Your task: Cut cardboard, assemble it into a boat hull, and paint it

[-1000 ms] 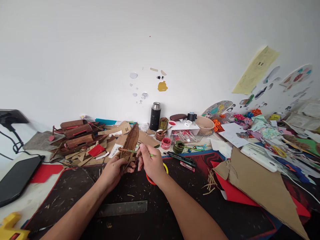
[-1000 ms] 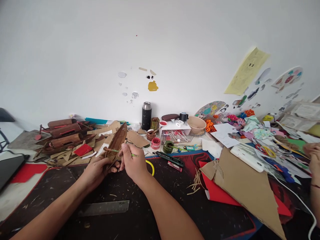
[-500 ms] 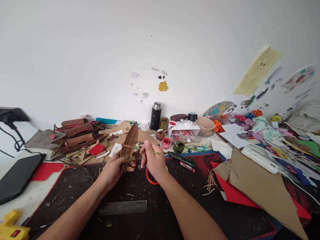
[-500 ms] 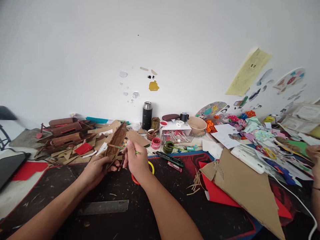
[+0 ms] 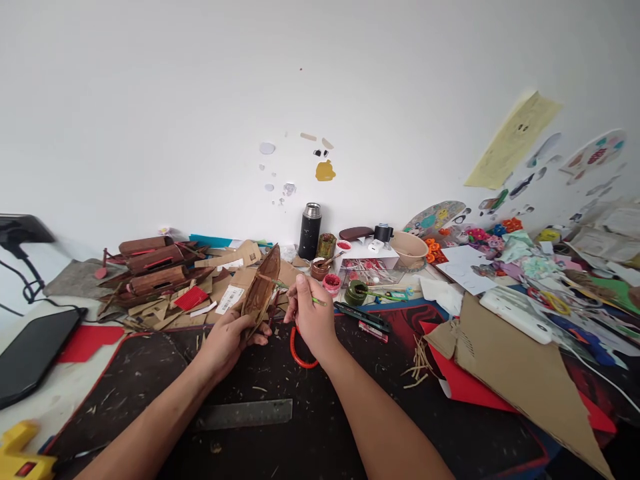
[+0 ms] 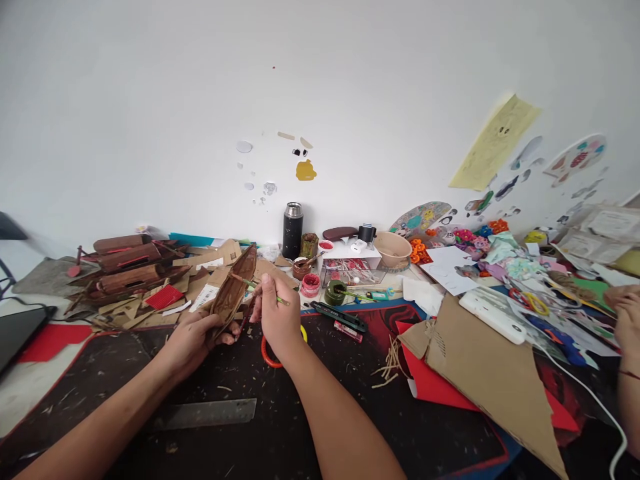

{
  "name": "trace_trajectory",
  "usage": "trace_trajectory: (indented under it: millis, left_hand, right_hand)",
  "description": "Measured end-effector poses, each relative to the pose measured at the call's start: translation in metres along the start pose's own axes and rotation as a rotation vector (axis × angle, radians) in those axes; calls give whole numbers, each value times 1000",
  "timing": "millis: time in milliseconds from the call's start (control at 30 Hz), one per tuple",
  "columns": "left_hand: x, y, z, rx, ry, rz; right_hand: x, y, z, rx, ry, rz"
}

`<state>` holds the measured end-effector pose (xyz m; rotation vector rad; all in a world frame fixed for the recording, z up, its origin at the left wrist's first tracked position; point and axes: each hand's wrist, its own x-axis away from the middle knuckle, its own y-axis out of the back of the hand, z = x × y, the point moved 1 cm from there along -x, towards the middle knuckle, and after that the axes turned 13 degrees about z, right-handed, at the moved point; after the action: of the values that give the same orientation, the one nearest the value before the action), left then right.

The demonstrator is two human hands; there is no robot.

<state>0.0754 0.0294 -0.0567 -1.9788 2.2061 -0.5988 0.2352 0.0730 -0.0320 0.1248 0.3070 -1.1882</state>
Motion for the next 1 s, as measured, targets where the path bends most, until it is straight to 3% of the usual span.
trace_trajectory:
  millis: [300,567,800,1000]
  left_hand:
    - [-2,2,-4,29,-34,-61]
    - [0,0,-5,-75,-76,2]
    - [-2,5,-6,-78,-103,-48]
    - [-1,5,-3,-139,-123,-66]
  right_hand:
    - [4,-5,-2,-43,-81,130]
    - [3,-1,-1,109,-19,44]
    - [6,-8,-3,18,-90,158]
    - [6,-1,-3,228,-5,89]
